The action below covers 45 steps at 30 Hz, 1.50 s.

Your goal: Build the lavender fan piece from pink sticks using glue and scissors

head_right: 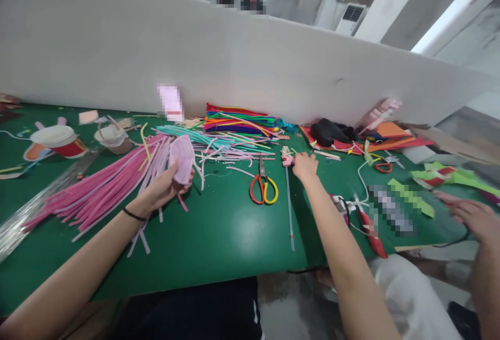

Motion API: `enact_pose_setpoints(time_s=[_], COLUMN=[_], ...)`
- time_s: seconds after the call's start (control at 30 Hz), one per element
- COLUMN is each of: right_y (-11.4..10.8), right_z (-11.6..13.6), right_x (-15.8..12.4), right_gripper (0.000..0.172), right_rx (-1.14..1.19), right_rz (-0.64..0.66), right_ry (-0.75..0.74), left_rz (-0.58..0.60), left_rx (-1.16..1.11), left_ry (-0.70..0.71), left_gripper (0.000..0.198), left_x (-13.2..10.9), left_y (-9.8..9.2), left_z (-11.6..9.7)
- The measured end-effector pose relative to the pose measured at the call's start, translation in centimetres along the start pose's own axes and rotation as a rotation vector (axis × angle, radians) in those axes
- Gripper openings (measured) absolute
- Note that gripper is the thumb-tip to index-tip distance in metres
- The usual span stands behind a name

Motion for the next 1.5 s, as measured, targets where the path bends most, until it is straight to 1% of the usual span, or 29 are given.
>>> enact_pose_setpoints(time_s=[0.07,0.13,0.2,0.3,0.33,0.4,0.47,0.5,0.6,0.63,0.67,0.73,0.8,0.83,0.9,1.0,1.1,1.17,1.27,1.37,1.5], right_y=[1.5,2.2,2.1,1.3,0.9,0.2,-0.4,-0.5,-0.5,-0.4,-0.3,-0.4,-0.2,-0.2,0.0,0.4,1.5,2.5,3.7,4.2,4.1], right_z=[0.0,0.2,0.2,-0.1,-0.2,-0.3,-0.3,0.0,2.0,2.9,3.9,6.1,8.4,9.6,11.8,14.6,16.2,16.5,16.0,15.4,15.8], right_x=[-0.2,-0.2,0.0,0.4,0.5,0.5,0.2,0.0,-1.0,-1.5,-2.0,-3.2,-4.4,-5.0,-6.2,-7.6,-8.6,-9.1,-9.6,-10.1,-10.7], right_gripper=[0.042,0.043,0.041,0.041,0.041,0.041,0.041,0.041,0.042,0.044,0.045,0.041,0.04,0.041,0.039,0.042,0.037,0.036,0.037,0.036,0.032], right_rx=[-0.021,-0.027,-0.022,0.015,0.077,0.314,0.579,0.664,0.943,1.178,1.281,1.376,1.629,1.702,1.783,1.83,1.771,1.671,1.463,1.282,1.232], right_rz=[-0.009,-0.01,-0.005,-0.02,-0.041,-0.102,-0.159,-0.177,-0.157,-0.111,-0.084,-0.045,0.07,0.131,0.205,0.26,0.248,0.248,0.221,0.175,0.17], right_ry=[0.025,0.022,-0.005,-0.078,-0.109,-0.141,-0.132,-0.126,-0.157,-0.157,-0.17,-0.196,-0.197,-0.198,-0.188,-0.185,-0.17,-0.154,-0.112,-0.054,-0.022], left_rz=[-0.002,-0.009,-0.026,-0.049,-0.053,-0.064,-0.082,-0.092,-0.109,-0.113,-0.119,-0.134,-0.147,-0.151,-0.146,-0.135,-0.178,-0.2,-0.202,-0.209,-0.209], left_rx=[-0.019,-0.026,-0.038,-0.06,-0.066,-0.075,-0.078,-0.077,-0.06,-0.049,-0.038,-0.021,-0.014,-0.01,0.002,0.024,0.034,0.032,0.037,0.05,0.046], left_ry=[0.016,0.031,0.047,0.072,0.08,0.086,0.082,0.082,0.11,0.126,0.141,0.166,0.186,0.192,0.191,0.176,0.17,0.153,0.128,0.127,0.126], left_gripper=[0.043,0.043,0.042,0.042,0.041,0.036,0.026,0.021,0.013,0.013,0.014,0.018,0.02,0.021,0.027,0.036,0.033,0.032,0.032,0.03,0.027], left_x=[0.1,0.2,0.3,0.4,0.4,0.3,0.1,-0.1,-0.4,-0.5,-0.6,-0.6,-0.6,-0.5,-0.4,-0.3,-0.2,-0.1,0.1,0.3,0.3], left_y=[-0.1,-0.3,-0.6,-1.0,-1.0,-1.2,-1.2,-1.3,-1.3,-1.3,-1.3,-1.5,-1.8,-1.9,-2.0,-2.1,-2.1,-2.0,-1.7,-1.4,-1.3], left_z=[-0.1,-0.2,-0.4,-0.6,-0.7,-0.9,-1.1,-1.2,-1.5,-1.6,-1.7,-1.7,-1.7,-1.7,-1.5,-1.1,-0.4,0.1,0.7,1.0,1.1])
Point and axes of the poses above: each hand's wrist, its own x-axis towards the middle knuckle, its own y-axis out of the palm, z = x × y, the point moved 5 cm from there along x, towards the middle knuckle, and after that the axes turned 9 degrees about x, right-handed, at the moved point
